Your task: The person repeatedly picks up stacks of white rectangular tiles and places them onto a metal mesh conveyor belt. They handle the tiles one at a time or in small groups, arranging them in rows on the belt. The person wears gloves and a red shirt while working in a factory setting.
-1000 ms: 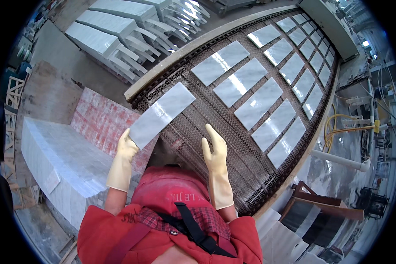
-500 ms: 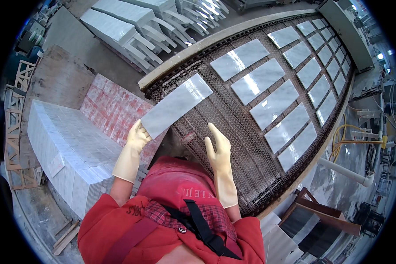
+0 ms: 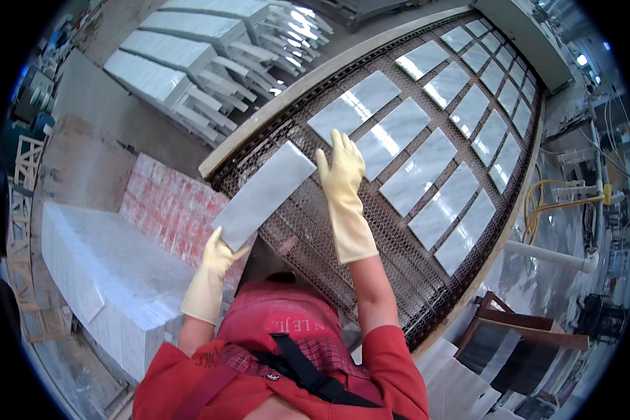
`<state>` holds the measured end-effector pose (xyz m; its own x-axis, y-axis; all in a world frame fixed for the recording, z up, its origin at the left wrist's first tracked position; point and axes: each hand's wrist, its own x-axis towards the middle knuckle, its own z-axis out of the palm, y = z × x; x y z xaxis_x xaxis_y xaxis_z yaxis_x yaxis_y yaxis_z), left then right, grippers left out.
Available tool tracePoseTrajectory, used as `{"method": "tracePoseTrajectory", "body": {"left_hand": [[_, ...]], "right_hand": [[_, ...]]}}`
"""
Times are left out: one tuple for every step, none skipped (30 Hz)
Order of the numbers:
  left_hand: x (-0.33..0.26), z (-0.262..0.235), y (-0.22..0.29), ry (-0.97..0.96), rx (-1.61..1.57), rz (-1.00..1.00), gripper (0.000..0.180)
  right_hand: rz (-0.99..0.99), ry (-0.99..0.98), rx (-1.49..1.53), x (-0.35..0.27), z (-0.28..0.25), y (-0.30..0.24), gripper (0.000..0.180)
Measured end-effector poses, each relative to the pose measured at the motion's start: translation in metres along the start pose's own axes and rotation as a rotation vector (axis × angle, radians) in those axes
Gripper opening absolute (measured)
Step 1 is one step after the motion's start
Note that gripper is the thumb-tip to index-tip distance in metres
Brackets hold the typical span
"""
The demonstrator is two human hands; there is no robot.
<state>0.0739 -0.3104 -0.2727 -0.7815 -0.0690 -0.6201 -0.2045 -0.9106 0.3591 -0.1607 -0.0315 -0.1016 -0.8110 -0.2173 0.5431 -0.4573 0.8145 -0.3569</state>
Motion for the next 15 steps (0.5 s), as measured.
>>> {"method": "tracePoseTrajectory", "body": {"left_hand": [[0.000, 0.000, -0.003, -0.007, -0.010, -0.003, 0.052], [0.001, 0.000, -0.005, -0.008, -0.010, -0.014, 0.052], [0.000, 0.001, -0.007, -0.011, -0.010, -0.027, 0.052], [0.001, 0.003, -0.008, -0.016, 0.001, -0.035, 0.052], [0.000, 0.002, -0.009, -0.014, 0.009, -0.040, 0.052], [-0.003, 0.003, -0.009, -0.014, 0.018, -0.044, 0.052], [-0.005, 0.003, -0.009, -0.022, 0.025, -0.046, 0.052], [-0.010, 0.000, -0.007, -0.009, 0.030, -0.038, 0.052], [-0.013, -0.003, -0.005, 0.002, 0.037, -0.032, 0.052], [-0.015, -0.005, 0.000, 0.011, 0.048, -0.024, 0.051], [-0.017, -0.006, 0.001, 0.031, 0.049, -0.023, 0.051], [-0.017, -0.006, 0.003, 0.038, 0.052, -0.019, 0.051], [-0.018, -0.006, 0.005, 0.045, 0.057, -0.015, 0.050], [-0.018, -0.007, 0.006, 0.042, 0.063, -0.009, 0.050], [-0.018, -0.007, 0.007, 0.035, 0.061, -0.007, 0.050]], "right_hand": [[-0.005, -0.006, -0.071, 0.017, 0.007, 0.001, 0.059], [-0.012, -0.010, -0.126, 0.027, 0.019, 0.007, 0.059], [-0.018, -0.013, -0.184, 0.035, 0.030, 0.013, 0.060], [-0.022, -0.014, -0.245, 0.045, 0.039, 0.021, 0.061], [-0.011, -0.056, -0.302, 0.050, 0.048, 0.026, 0.063], [0.005, -0.086, -0.327, 0.052, 0.054, 0.032, 0.066], [0.019, -0.114, -0.355, 0.056, 0.059, 0.040, 0.068], [0.029, -0.147, -0.377, 0.060, 0.063, 0.041, 0.071], [0.023, -0.157, -0.381, 0.060, 0.065, 0.042, 0.072], [0.027, -0.160, -0.375, 0.062, 0.067, 0.044, 0.072], [0.030, -0.167, -0.371, 0.062, 0.066, 0.044, 0.072], [0.032, -0.172, -0.369, 0.062, 0.066, 0.043, 0.072], [0.034, -0.171, -0.368, 0.063, 0.067, 0.044, 0.072], [0.039, -0.168, -0.360, 0.064, 0.066, 0.044, 0.072], [0.042, -0.164, -0.353, 0.065, 0.066, 0.045, 0.072]]}}
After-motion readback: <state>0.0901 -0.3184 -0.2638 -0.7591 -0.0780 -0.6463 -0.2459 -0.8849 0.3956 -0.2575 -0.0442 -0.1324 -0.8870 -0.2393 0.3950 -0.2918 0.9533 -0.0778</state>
